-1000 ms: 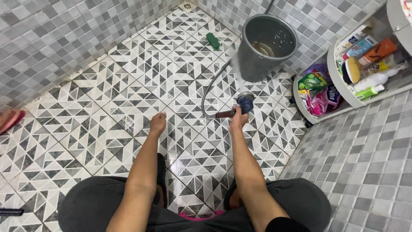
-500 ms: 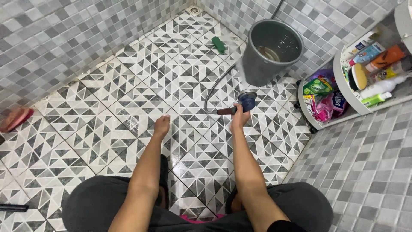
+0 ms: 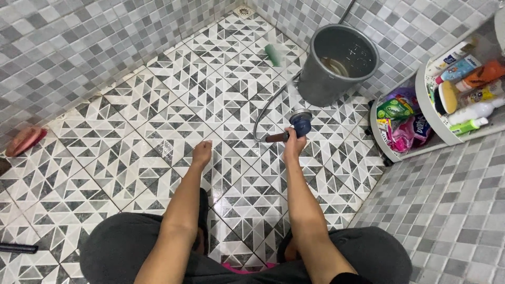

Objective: The person rinses the bathroom floor with a handheld shower head, then scrubs the tiled walls with a green sponge. The person sits on the floor during the task.

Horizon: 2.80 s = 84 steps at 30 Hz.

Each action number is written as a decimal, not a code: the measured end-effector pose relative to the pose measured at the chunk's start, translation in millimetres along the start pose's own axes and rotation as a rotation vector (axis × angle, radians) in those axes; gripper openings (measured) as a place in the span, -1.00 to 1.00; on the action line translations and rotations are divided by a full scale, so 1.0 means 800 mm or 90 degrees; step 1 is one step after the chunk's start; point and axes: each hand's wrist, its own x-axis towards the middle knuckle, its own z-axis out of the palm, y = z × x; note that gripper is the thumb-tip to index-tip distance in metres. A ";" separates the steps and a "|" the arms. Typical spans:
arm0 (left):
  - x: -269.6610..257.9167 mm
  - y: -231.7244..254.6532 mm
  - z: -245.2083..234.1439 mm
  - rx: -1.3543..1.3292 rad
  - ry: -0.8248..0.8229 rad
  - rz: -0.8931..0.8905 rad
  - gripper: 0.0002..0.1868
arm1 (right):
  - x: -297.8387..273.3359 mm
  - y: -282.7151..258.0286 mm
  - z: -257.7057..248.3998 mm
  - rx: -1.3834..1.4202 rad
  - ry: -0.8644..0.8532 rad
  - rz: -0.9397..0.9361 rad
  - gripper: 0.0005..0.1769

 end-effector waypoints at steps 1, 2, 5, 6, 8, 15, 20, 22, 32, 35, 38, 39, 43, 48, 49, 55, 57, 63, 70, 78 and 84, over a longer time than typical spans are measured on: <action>-0.005 0.006 -0.003 0.000 0.001 -0.001 -0.42 | 0.017 0.017 -0.003 0.000 -0.001 0.001 -0.76; -0.010 0.010 -0.005 0.007 -0.004 -0.003 -0.41 | 0.033 0.035 -0.006 -0.025 -0.014 -0.014 -0.79; 0.002 -0.003 -0.001 0.004 -0.005 -0.002 -0.39 | 0.054 0.064 -0.009 -0.065 -0.040 -0.050 -0.81; 0.010 -0.012 0.002 -0.007 -0.002 0.001 -0.39 | 0.056 0.071 -0.009 -0.080 -0.052 -0.071 -0.81; 0.007 -0.007 0.001 -0.006 -0.002 0.002 -0.39 | 0.037 0.062 -0.007 -0.092 -0.080 -0.083 -0.83; 0.048 -0.035 0.013 -0.068 0.011 -0.021 -0.66 | -0.027 0.034 0.008 -0.220 -0.203 -0.140 -0.80; -0.016 0.047 -0.045 -0.298 0.064 -0.106 -0.81 | -0.069 0.046 0.027 -0.308 -0.363 -0.191 -0.71; -0.014 0.042 -0.058 -0.390 0.087 -0.112 -0.79 | -0.083 0.060 0.039 -0.338 -0.437 -0.214 -0.68; -0.032 -0.048 -0.161 -0.587 0.183 -0.134 -0.70 | -0.199 0.090 0.088 -0.335 -0.891 -0.413 -0.64; -0.040 -0.090 -0.188 -0.609 0.234 -0.139 -0.73 | -0.241 0.074 0.102 -0.314 -1.000 -0.415 -0.65; -0.059 -0.110 -0.206 -0.590 0.300 -0.129 -0.70 | -0.266 0.084 0.115 -0.313 -1.066 -0.430 -0.70; -0.070 -0.113 -0.212 -0.563 0.326 -0.132 -0.68 | -0.274 0.092 0.119 -0.322 -1.087 -0.455 -0.70; -0.102 -0.134 -0.256 -0.503 0.405 -0.196 -0.67 | -0.294 0.131 0.129 -0.285 -1.116 -0.587 -0.67; -0.112 -0.201 -0.283 -0.433 0.546 -0.260 -0.64 | -0.318 0.150 0.138 -0.148 -1.135 -0.689 -0.49; -0.127 -0.199 -0.288 -0.434 0.555 -0.262 -0.64 | -0.323 0.153 0.140 -0.141 -1.142 -0.689 -0.49; -0.138 -0.227 -0.297 -0.475 0.561 -0.251 -0.81 | -0.351 0.141 0.147 -0.069 -1.091 -0.778 -0.44; -0.156 -0.203 -0.297 -0.624 0.503 -0.200 -0.84 | -0.349 0.150 0.151 -0.057 -1.090 -0.786 -0.42; -0.165 -0.186 -0.293 -0.648 0.406 -0.208 -0.63 | -0.348 0.143 0.150 -0.089 -1.083 -0.811 -0.57; -0.165 -0.170 -0.287 -0.655 0.380 -0.221 -0.56 | -0.353 0.134 0.151 -0.096 -1.087 -0.793 -0.54; -0.165 -0.165 -0.290 -0.697 0.361 -0.186 -0.55 | -0.362 0.114 0.161 -0.035 -1.042 -0.835 -0.39; -0.168 -0.098 -0.310 -0.789 0.432 -0.127 -0.59 | -0.364 0.121 0.168 -0.030 -1.037 -0.868 -0.39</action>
